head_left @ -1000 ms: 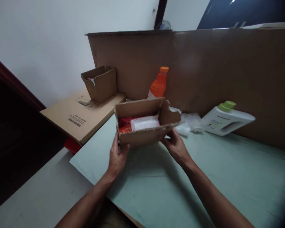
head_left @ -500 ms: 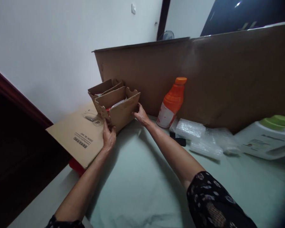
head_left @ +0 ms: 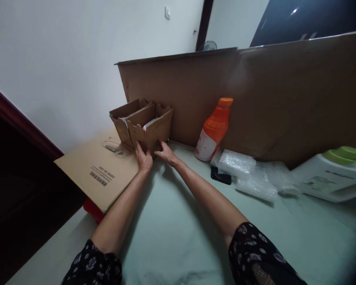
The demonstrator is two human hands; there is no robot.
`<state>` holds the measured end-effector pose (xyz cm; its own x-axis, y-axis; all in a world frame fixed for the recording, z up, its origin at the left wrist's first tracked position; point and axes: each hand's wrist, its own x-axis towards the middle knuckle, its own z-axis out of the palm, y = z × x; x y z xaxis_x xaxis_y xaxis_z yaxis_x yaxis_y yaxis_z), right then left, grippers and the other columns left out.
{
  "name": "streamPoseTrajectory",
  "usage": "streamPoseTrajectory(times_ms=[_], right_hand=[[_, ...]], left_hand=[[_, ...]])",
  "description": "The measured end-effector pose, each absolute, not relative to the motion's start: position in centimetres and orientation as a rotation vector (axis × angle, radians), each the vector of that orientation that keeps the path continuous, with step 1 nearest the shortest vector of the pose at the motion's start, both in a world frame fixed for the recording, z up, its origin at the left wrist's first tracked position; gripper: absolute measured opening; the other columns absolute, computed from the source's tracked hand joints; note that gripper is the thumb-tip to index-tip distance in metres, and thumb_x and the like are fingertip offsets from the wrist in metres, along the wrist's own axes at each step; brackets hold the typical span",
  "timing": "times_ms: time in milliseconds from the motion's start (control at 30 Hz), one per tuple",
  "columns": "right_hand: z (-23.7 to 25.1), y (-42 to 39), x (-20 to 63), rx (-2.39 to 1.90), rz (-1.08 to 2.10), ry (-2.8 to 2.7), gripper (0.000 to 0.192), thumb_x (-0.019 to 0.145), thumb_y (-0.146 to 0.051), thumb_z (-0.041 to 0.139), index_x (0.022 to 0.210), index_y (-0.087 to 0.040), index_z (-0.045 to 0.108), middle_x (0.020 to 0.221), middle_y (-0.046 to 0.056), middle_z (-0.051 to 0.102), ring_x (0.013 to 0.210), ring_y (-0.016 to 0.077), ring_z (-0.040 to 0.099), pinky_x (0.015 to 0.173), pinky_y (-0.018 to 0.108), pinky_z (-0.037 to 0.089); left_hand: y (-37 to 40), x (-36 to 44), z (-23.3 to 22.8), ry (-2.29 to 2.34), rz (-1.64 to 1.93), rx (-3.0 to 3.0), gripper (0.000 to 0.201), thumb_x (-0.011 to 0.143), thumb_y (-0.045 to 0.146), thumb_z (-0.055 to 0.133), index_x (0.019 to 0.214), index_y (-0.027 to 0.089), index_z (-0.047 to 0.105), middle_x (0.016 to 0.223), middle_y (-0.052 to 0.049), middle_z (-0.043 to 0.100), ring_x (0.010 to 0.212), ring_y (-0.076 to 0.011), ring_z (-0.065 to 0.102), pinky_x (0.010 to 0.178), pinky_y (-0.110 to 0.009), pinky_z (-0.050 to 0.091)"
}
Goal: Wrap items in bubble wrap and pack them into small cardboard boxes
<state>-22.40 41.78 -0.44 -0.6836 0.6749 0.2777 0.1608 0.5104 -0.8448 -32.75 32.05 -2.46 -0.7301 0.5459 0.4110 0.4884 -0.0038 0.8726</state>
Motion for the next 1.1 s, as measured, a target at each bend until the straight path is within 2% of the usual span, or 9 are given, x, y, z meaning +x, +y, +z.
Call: streamPoseTrajectory(times_ms=[133, 267, 367, 500, 667, 767, 867, 967, 1100], right_hand=[[-0.6, 39.8, -20.6, -0.663, 1.185, -2.225, 0.075, 0.073, -0.029, 0.072, 0.144, -0.017, 0.054, 0.151, 0.015, 0.052, 0.141, 0.0321, 0.047, 0.116, 0.048, 0.04], [-2.1, 36.5, -15.4, -0.674, 1.198, -2.262, 0.054, 0.078, -0.03, 0.069, 0.131, -0.02, 0.066, 0.15, 0.014, 0.054, 0.14, 0.0315, 0.049, 0.11, 0.049, 0.046], [-3.2, 33.1, -9.9, -0.721, 1.169, -2.274, 0.04, 0.081, -0.028, 0.064, 0.119, -0.019, 0.071, 0.146, 0.016, 0.057, 0.136, 0.0309, 0.053, 0.113, 0.05, 0.043], [-3.5, 28.5, -2.9, -0.783, 1.097, -2.274, 0.032, 0.083, -0.027, 0.061, 0.111, -0.02, 0.074, 0.141, 0.014, 0.062, 0.138, 0.0303, 0.053, 0.118, 0.054, 0.037], [-4.1, 23.8, 3.8, -0.851, 0.952, -2.3, 0.028, 0.088, -0.03, 0.057, 0.111, -0.026, 0.074, 0.136, 0.011, 0.066, 0.136, 0.0304, 0.055, 0.115, 0.057, 0.042], [-4.6, 20.1, 7.6, -0.928, 0.87, -2.311, 0.028, 0.091, -0.029, 0.057, 0.114, -0.027, 0.073, 0.138, 0.01, 0.065, 0.138, 0.03, 0.053, 0.114, 0.057, 0.043], [-4.0, 14.7, 10.7, -1.002, 0.829, -2.327, 0.03, 0.091, -0.026, 0.059, 0.118, -0.022, 0.072, 0.143, 0.012, 0.062, 0.142, 0.0291, 0.048, 0.117, 0.054, 0.04], [-2.9, 10.2, 12.7, -1.018, 0.872, -2.36, 0.033, 0.091, -0.024, 0.063, 0.123, -0.021, 0.07, 0.146, 0.01, 0.06, 0.143, 0.0248, 0.046, 0.12, 0.045, 0.036], [-1.3, 7.9, 17.9, -1.108, 0.841, -2.404, 0.033, 0.09, -0.027, 0.067, 0.122, -0.022, 0.071, 0.142, 0.009, 0.064, 0.143, 0.0236, 0.047, 0.118, 0.043, 0.036]], left_hand=[[32.2, -32.5, -2.2, 2.229, 1.899, 1.032, 0.079, 0.085, 0.013, 0.055, 0.158, 0.016, 0.025, 0.159, -0.017, 0.039, 0.151, -0.0294, 0.034, 0.126, -0.049, 0.026], [30.6, -31.5, -3.2, 2.221, 1.898, 0.992, 0.075, 0.085, 0.019, 0.061, 0.154, 0.018, 0.032, 0.155, -0.017, 0.044, 0.146, -0.0297, 0.041, 0.123, -0.046, 0.033], [28.7, -31.0, -4.2, 2.202, 1.874, 0.982, 0.075, 0.083, 0.021, 0.062, 0.152, 0.017, 0.033, 0.148, -0.017, 0.051, 0.14, -0.0283, 0.048, 0.119, -0.044, 0.038], [26.9, -31.6, -3.9, 2.218, 1.837, 0.964, 0.076, 0.079, 0.02, 0.064, 0.149, 0.013, 0.036, 0.146, -0.02, 0.051, 0.14, -0.0306, 0.048, 0.118, -0.046, 0.038], [25.5, -31.3, -2.1, 2.278, 1.763, 1.027, 0.071, 0.079, 0.022, 0.062, 0.146, 0.012, 0.041, 0.143, -0.021, 0.053, 0.139, -0.0333, 0.047, 0.119, -0.051, 0.035], [23.7, -27.2, -2.4, 2.218, 1.623, 1.209, 0.065, 0.08, 0.026, 0.06, 0.143, 0.012, 0.047, 0.144, -0.021, 0.053, 0.139, -0.0332, 0.047, 0.118, -0.051, 0.036], [20.4, -20.2, -4.2, 2.003, 1.373, 1.475, 0.053, 0.079, 0.03, 0.061, 0.129, 0.014, 0.061, 0.137, -0.021, 0.06, 0.133, -0.0364, 0.053, 0.115, -0.056, 0.039], [16.0, -13.7, -6.5, 1.748, 1.101, 1.78, 0.039, 0.077, 0.037, 0.065, 0.111, 0.02, 0.072, 0.137, -0.018, 0.062, 0.139, -0.042, 0.047, 0.119, -0.065, 0.028], [11.3, -8.6, -9.0, 1.57, 0.856, 2.303, 0.044, 0.091, 0.042, 0.052, 0.126, 0.021, 0.068, 0.146, -0.019, 0.057, 0.141, -0.0406, 0.046, 0.117, -0.069, 0.027]])
